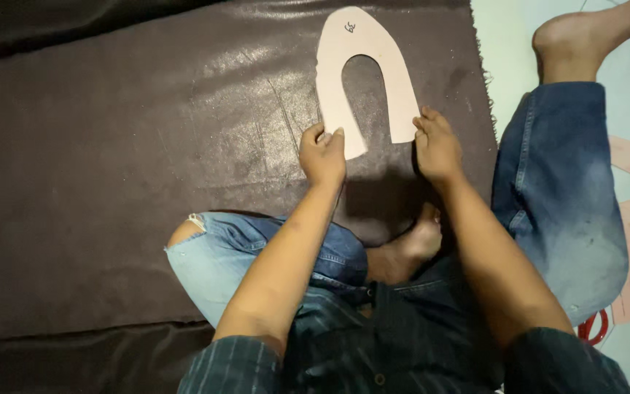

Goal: The person places a U-shaped paper pattern on a large piece of dark fabric and traces its outline with a marking tool. After completing the trace, the person folds the fabric in half.

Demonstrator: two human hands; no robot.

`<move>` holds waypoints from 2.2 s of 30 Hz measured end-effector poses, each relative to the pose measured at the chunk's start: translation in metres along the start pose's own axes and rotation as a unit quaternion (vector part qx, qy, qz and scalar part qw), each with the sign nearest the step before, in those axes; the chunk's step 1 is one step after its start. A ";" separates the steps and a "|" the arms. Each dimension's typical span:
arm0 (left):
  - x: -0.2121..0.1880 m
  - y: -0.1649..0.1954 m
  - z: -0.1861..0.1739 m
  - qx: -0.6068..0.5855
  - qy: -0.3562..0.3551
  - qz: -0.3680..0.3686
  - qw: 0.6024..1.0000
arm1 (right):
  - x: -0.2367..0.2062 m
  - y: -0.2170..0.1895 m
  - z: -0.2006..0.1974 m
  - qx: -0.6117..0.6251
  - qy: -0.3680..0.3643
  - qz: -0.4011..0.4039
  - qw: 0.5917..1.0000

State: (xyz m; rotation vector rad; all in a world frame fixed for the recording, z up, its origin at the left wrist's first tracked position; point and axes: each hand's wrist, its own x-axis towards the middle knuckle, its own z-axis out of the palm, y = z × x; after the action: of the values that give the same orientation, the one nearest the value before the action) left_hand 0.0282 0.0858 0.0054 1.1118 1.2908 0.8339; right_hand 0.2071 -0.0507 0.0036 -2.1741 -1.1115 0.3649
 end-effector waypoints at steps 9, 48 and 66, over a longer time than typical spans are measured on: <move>0.006 0.038 0.006 -0.046 -0.178 -0.061 0.981 | 0.013 0.008 0.001 0.039 -0.021 -0.082 0.996; 0.094 0.044 -0.199 0.235 0.020 -0.018 0.972 | -0.067 -0.042 0.024 0.250 -0.170 0.156 0.940; 0.087 0.050 -0.196 0.281 0.013 0.002 0.960 | -0.072 -0.057 0.017 0.193 -0.164 0.084 0.964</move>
State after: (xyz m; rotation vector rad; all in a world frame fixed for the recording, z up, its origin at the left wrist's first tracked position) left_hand -0.1477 0.2134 0.0392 1.5495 1.5993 0.4874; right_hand 0.1199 -0.0763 0.0254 -1.9000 -0.9293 0.9642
